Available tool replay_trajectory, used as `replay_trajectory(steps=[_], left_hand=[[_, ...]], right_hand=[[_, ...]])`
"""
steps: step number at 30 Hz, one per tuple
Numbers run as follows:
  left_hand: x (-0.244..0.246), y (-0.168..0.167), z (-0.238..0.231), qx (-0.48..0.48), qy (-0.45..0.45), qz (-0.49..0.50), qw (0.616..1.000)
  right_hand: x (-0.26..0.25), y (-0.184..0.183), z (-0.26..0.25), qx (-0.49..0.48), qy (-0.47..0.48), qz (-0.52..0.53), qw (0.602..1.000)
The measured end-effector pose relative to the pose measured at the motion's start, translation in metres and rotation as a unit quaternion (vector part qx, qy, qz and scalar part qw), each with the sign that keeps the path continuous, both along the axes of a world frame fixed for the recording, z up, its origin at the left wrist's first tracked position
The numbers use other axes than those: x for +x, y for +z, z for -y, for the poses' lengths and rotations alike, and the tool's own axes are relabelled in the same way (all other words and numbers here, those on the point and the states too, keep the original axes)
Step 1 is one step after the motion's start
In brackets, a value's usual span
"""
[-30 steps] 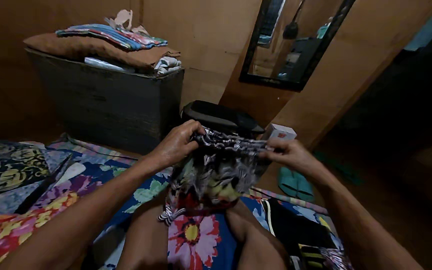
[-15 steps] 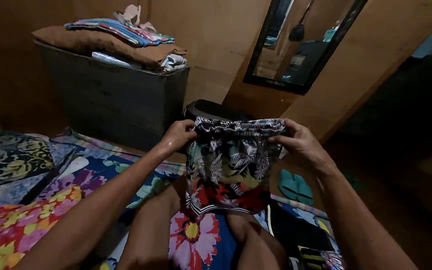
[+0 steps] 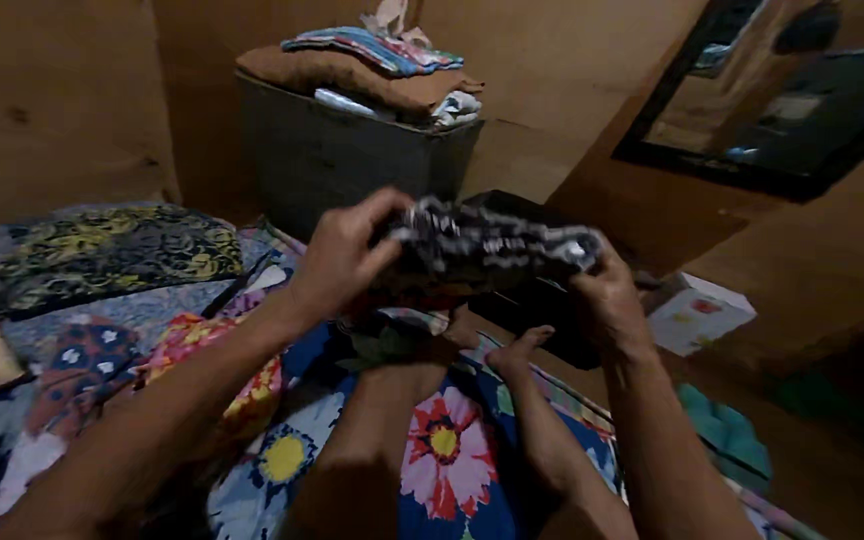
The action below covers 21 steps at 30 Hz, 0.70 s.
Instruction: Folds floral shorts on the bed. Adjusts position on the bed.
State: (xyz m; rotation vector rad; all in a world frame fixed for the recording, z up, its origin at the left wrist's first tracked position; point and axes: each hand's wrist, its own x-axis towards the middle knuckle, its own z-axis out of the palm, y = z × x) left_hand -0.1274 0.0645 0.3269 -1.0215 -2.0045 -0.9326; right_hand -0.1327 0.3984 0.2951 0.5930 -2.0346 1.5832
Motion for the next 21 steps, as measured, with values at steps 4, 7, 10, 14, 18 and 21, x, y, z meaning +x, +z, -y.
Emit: replay_trajectory(steps=[4,7,10,14,18,21], left_hand=[[0.091,-0.114,0.001,-0.073,0.024,-0.031,0.997],[0.155,-0.225,-0.014,-0.212,0.021,0.053,0.976],[0.176,-0.266,-0.031,-0.157,-0.04,0.086,0.983],[0.169,-0.261,-0.032,-0.104,0.011,0.154,0.983],[0.146,-0.292,-0.011,-0.261,0.056,0.083,0.96],[0.143,-0.3,0.001,-0.256,0.021,0.071,0.964]], right_hand=[[0.044,-0.101,-0.008,-0.013,0.123,0.042,0.991],[0.075,-0.194,-0.034,-0.011,0.138,0.156,0.978],[0.107,-0.218,-0.031,-0.011,0.123,0.231,0.965],[0.115,-0.154,0.029,-0.109,-0.107,0.375,0.914],[0.109,-0.233,-0.034,-0.029,0.103,0.208,0.972],[0.106,-0.214,-0.035,0.02,0.143,0.218,0.965]])
